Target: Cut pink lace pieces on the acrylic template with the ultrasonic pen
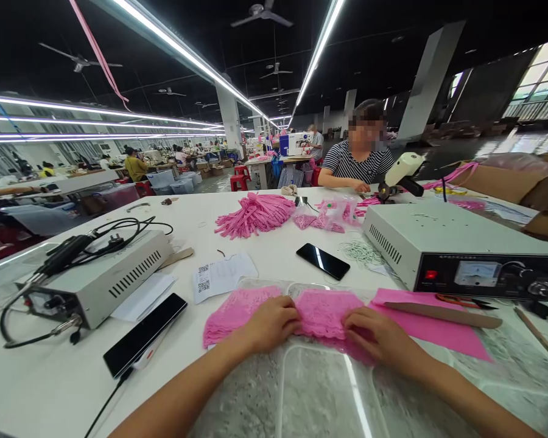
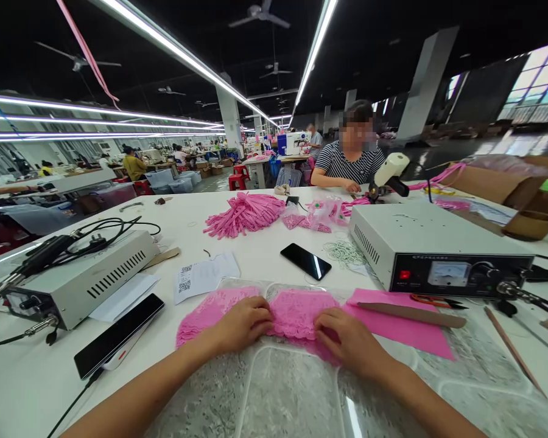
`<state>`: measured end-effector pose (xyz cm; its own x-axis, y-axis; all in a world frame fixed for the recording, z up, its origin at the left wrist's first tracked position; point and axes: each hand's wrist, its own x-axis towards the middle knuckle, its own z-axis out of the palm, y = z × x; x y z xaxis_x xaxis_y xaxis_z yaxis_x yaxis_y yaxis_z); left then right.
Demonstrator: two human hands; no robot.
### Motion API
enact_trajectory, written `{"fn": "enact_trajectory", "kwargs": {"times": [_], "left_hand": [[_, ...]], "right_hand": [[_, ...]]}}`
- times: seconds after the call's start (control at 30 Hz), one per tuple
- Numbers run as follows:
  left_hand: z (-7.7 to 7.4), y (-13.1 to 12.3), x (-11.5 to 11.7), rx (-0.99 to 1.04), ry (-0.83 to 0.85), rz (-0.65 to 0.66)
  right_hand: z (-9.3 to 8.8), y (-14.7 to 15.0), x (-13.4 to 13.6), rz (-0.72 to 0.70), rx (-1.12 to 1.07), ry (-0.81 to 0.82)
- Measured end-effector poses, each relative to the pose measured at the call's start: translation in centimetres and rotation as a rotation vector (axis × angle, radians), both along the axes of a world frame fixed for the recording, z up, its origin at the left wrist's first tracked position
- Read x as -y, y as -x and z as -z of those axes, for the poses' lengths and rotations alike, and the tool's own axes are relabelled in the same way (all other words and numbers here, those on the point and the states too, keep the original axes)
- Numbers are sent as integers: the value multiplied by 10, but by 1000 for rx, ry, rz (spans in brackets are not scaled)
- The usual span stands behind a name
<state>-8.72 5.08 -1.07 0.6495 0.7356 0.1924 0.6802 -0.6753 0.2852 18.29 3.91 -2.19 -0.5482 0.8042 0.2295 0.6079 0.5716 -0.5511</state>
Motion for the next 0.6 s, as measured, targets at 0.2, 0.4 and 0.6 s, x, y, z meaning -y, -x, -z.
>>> {"fn": "enact_trajectory", "kwargs": {"times": [0.2, 0.4, 0.6], "left_hand": [[-14, 0, 3, 21, 38, 24], [-24, -5, 2, 66, 27, 11], [-29, -10, 0, 115, -7, -84]], "right_hand": [[-6, -2, -5, -12, -17, 42], [-15, 5, 1, 39, 59, 18], [-13, 13, 0, 63, 141, -49]]}}
